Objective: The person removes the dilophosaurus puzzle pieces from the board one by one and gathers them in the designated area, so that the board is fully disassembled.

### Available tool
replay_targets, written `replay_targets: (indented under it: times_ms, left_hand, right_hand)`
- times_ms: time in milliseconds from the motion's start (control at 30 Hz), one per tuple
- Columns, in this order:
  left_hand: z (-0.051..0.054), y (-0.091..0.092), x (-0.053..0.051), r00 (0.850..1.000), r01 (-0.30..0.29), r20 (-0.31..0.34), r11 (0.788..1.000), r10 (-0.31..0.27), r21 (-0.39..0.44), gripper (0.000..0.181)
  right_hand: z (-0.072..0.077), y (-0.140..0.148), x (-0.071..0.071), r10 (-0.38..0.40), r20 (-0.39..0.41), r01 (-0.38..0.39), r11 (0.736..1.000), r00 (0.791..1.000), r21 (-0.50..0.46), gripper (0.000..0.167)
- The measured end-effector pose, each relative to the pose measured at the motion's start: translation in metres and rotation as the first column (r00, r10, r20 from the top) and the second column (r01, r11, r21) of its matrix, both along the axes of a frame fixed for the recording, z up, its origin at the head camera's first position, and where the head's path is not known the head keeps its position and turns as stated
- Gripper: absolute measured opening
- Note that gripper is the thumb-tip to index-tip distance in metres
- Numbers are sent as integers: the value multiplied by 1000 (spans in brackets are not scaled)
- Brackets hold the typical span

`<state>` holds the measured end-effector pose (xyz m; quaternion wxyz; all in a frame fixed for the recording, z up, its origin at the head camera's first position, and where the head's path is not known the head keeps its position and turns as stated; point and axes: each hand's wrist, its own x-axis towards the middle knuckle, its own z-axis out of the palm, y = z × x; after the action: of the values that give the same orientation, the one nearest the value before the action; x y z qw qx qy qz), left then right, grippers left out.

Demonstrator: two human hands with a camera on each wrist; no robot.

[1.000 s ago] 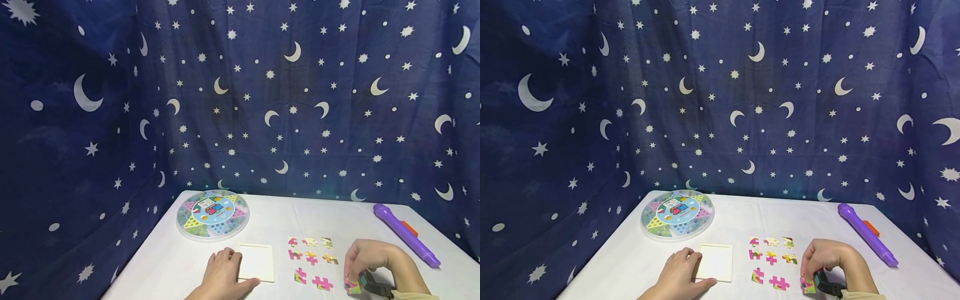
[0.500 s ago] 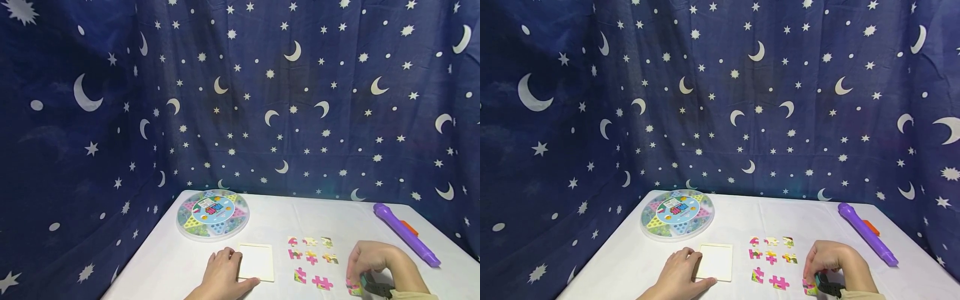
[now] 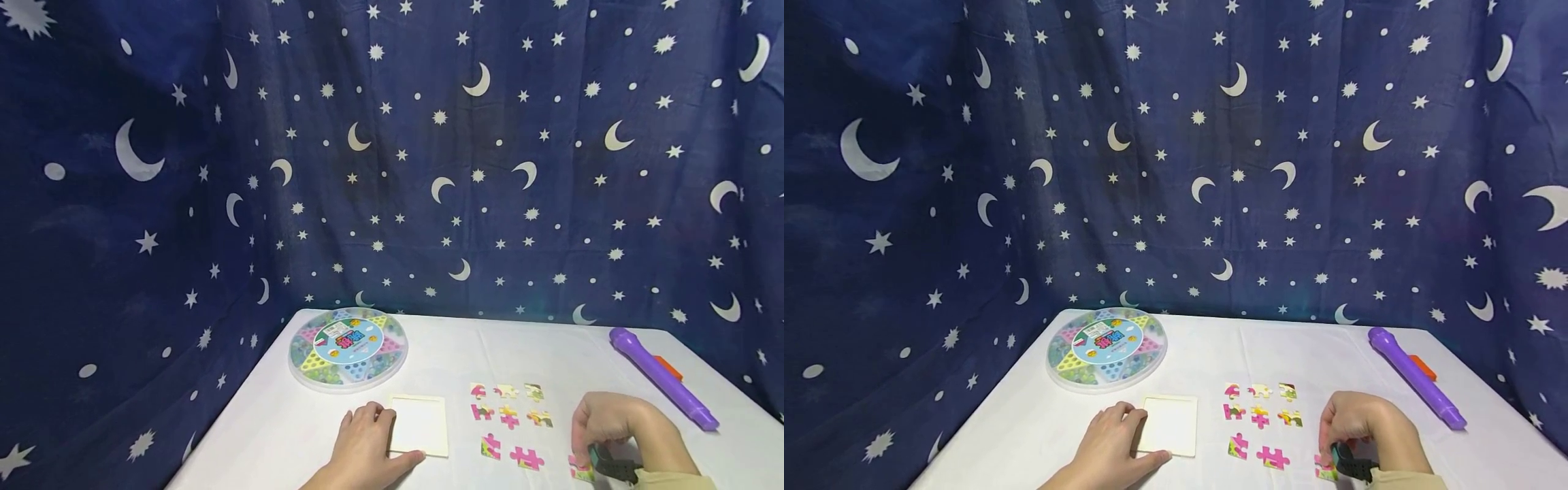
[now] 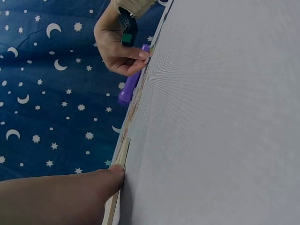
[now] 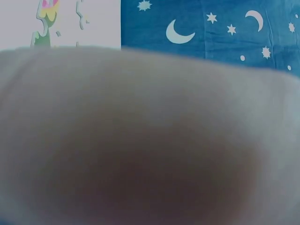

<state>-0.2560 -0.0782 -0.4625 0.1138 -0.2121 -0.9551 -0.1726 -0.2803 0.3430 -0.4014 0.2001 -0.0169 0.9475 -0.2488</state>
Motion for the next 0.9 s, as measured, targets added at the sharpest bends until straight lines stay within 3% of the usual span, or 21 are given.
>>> replay_targets:
  times_ms: [600, 900]
  left_hand:
    - [6, -5, 5, 999, -23, -39, 1000, 23, 3, 86]
    - [6, -6, 8, 1000, -7, -29, 1000, 7, 0, 86]
  right_hand:
    - [8, -13, -3, 32, 2, -32, 999, 999, 15, 18]
    - [1, -16, 1, 31, -12, -30, 999, 999, 16, 21]
